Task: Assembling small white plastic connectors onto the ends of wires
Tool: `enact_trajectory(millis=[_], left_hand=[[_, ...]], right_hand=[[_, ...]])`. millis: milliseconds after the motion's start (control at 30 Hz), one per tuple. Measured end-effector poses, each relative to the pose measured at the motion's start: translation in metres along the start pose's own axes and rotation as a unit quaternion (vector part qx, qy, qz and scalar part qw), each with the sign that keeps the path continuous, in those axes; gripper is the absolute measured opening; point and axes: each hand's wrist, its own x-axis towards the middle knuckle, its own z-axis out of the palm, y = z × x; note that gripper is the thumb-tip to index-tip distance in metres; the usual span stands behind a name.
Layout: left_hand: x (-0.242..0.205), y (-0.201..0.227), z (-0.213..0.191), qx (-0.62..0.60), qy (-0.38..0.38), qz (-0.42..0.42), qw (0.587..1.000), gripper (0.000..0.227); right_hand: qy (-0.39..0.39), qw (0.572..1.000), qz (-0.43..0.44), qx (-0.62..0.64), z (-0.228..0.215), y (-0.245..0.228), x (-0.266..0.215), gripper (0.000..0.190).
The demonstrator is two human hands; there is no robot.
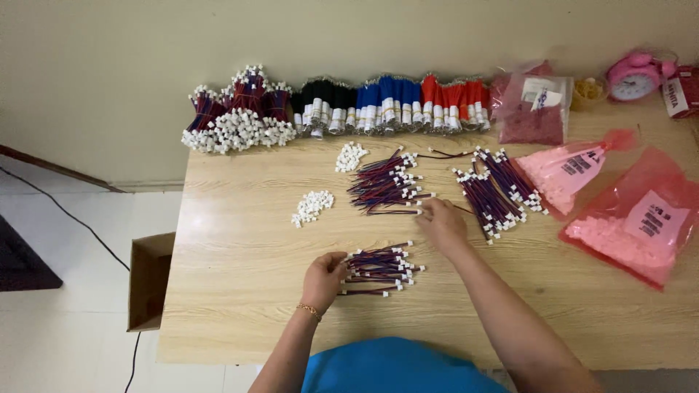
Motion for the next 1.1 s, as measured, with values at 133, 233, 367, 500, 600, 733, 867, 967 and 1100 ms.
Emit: enact_trajectory(millis=[133, 233, 367, 500, 600, 733, 867, 967, 1100], left_hand=[[0.002, 0.010, -0.002, 0.050, 0.007, -0.008, 0.999, 0.026], [0.023, -0.013, 0.003, 0.080, 0.059, 0.057, 0.993, 0.024], [0.000, 0.050, -0.007, 0.116, 0.141, 0.199, 0.963, 0.027], [-0.035, 0.133, -0.020, 0.111, 0.158, 0.357, 0.914, 0.028], [-0.037, 0.152, -0.022, 0.109, 0.118, 0.465, 0.870, 0.036], [-0.050, 0.174, -0.030, 0.076, 0.089, 0.487, 0.866, 0.037], [-0.065, 0.180, -0.042, -0.077, 0.000, 0.438, 0.896, 0.015], [-0.076, 0.180, -0.056, -0.108, -0.031, 0.410, 0.905, 0.011], [-0.076, 0.162, -0.077, -0.139, -0.080, 0.302, 0.940, 0.015]], right_hand=[[0.004, 0.998, -0.039, -0.058, -0.004, -0.006, 0.004, 0.023], [-0.001, 0.991, -0.100, -0.090, -0.015, -0.011, 0.000, 0.018], [-0.015, 0.987, -0.130, -0.090, -0.046, -0.033, -0.019, 0.018], [0.025, 0.980, -0.180, -0.085, -0.080, -0.065, -0.033, 0.016], [0.059, 0.953, -0.299, -0.003, -0.122, -0.109, -0.060, 0.008], [0.104, 0.923, -0.369, 0.038, -0.156, -0.156, -0.097, 0.013], [0.105, 0.904, -0.403, 0.094, -0.176, -0.180, -0.119, 0.015], [0.081, 0.904, -0.401, 0.119, -0.185, -0.188, -0.126, 0.015], [0.106, 0.907, -0.374, 0.162, -0.198, -0.189, -0.131, 0.017]])
